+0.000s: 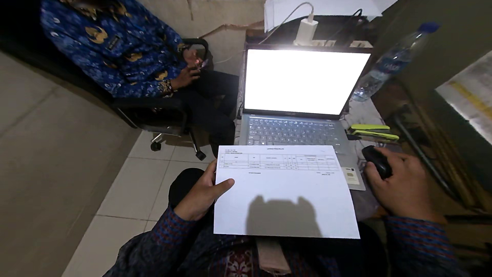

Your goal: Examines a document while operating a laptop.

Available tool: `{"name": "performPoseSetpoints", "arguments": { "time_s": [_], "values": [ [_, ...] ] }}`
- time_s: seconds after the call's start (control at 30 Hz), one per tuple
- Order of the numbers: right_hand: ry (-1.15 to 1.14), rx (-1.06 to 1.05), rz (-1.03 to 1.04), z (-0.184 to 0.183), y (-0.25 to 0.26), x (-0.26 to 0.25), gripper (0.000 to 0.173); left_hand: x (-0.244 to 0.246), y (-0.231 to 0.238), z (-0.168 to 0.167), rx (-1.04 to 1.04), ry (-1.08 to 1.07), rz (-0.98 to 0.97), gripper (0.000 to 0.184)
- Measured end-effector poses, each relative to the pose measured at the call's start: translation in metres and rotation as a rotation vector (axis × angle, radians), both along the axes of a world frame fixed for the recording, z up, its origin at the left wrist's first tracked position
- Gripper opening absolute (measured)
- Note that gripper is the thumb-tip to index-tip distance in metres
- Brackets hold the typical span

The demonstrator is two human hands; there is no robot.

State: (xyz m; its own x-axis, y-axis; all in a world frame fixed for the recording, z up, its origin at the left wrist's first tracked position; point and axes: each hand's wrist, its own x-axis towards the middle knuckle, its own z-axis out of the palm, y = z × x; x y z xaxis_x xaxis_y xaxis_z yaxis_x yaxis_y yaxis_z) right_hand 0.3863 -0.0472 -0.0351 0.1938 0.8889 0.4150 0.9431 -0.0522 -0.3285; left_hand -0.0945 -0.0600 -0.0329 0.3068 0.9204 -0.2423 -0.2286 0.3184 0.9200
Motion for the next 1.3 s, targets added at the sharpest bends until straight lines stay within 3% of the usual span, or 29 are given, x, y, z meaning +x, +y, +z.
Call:
{"name": "performPoseSetpoints", "arguments": {
  "time_s": [0.4, 0.97, 1.3],
  "values": [
    [0.016, -0.023, -0.033, 0.005, -0.003, -0.003, 0.067, 0.001, -0.005, 0.002, -0.01, -0.018, -0.01, 0.073],
    [0.04, 0.009, -0.083, 0.005, -0.003, -0.003, 0.06, 0.008, -0.008, 0.007, -0.027, 0.036, 0.012, 0.073],
    [0.032, -0.024, 0.004, 0.003, 0.001, 0.0, 0.062, 0.014, -0.008, 0.009, 0.0, 0.088, 0.026, 0.077]
  ]
}}
